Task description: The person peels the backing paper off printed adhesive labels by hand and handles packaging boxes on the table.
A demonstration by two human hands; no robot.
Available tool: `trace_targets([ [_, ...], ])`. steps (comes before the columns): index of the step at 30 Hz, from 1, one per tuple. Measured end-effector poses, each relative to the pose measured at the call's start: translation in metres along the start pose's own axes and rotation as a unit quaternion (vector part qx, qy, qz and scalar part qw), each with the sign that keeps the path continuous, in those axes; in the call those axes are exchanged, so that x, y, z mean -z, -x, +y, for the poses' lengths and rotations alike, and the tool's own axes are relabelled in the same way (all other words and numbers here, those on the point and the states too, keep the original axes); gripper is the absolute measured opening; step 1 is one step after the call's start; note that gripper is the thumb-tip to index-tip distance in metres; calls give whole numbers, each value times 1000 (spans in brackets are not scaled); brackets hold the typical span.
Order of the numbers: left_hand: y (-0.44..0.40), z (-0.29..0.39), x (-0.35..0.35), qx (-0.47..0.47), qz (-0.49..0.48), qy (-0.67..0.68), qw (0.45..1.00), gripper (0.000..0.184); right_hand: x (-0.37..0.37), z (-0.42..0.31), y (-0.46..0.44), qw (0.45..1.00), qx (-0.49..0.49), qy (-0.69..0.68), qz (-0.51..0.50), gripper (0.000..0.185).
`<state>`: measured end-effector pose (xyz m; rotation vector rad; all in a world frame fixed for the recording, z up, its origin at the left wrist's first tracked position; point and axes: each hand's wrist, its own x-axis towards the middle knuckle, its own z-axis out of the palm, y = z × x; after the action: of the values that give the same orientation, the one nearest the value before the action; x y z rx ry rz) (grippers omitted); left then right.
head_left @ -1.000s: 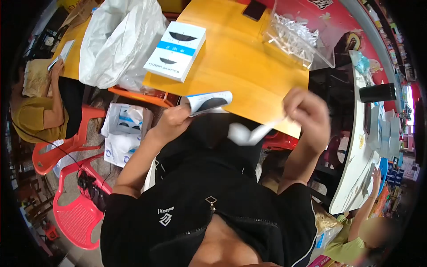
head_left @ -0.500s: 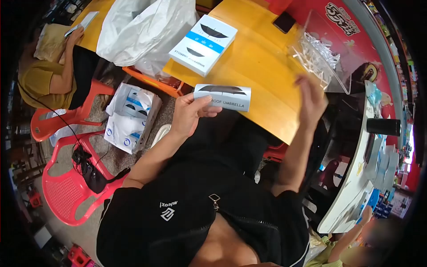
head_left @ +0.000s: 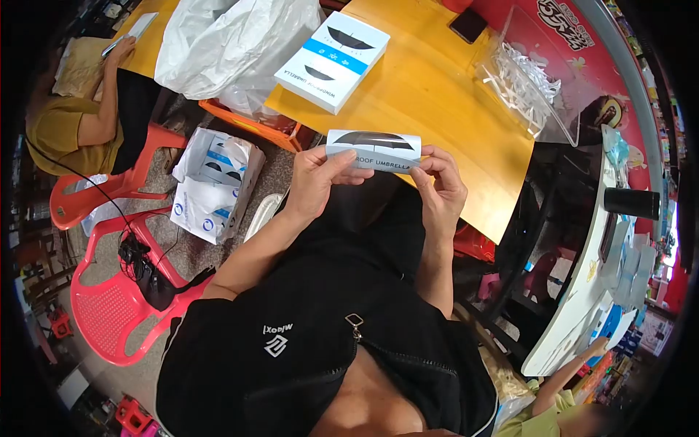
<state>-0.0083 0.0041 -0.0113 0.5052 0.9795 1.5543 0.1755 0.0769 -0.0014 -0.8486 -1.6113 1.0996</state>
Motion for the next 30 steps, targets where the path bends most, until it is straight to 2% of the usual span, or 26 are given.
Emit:
trace_targets([
  [2, 1, 1, 0, -8, -17, -25, 1000, 24, -2, -3, 2, 999, -21, -28, -3, 12],
  [4, 1, 0, 1, -9, -22, -32, 999, 24, -4, -6, 5, 990, -119, -78, 25, 9],
  [7, 0, -2, 0, -6, -29, -37, 999, 25, -7, -1, 6, 984, -140, -94, 57, 10],
  [17, 2, -15, 1, 1, -10, -40, 999, 24, -6, 8, 7, 980, -163, -87, 74, 10],
  [19, 1, -20, 0, -3, 2, -40, 999, 24, -6, 11, 7, 973, -168, -130, 94, 12],
  [23, 0, -18, 5, -26, 12, -75, 997, 24, -9, 9, 4, 969, -190, -138, 76, 16],
  [25, 2, -17, 4, -30, 12, -88, 996, 24, -8, -2, 3, 935, -290, -199, 39, 23],
  [26, 3, -16, 3, -33, 11, -102, 994, 24, -10, -2, 4, 931, -301, -204, 17, 29],
  [28, 6, -18, -1, -40, 4, -111, 993, 24, -12, -1, 6, 916, -319, -240, -42, 29],
  [30, 8, -19, -2, -47, -2, -119, 992, 24, -18, 3, 9, 912, -322, -254, -33, 24],
])
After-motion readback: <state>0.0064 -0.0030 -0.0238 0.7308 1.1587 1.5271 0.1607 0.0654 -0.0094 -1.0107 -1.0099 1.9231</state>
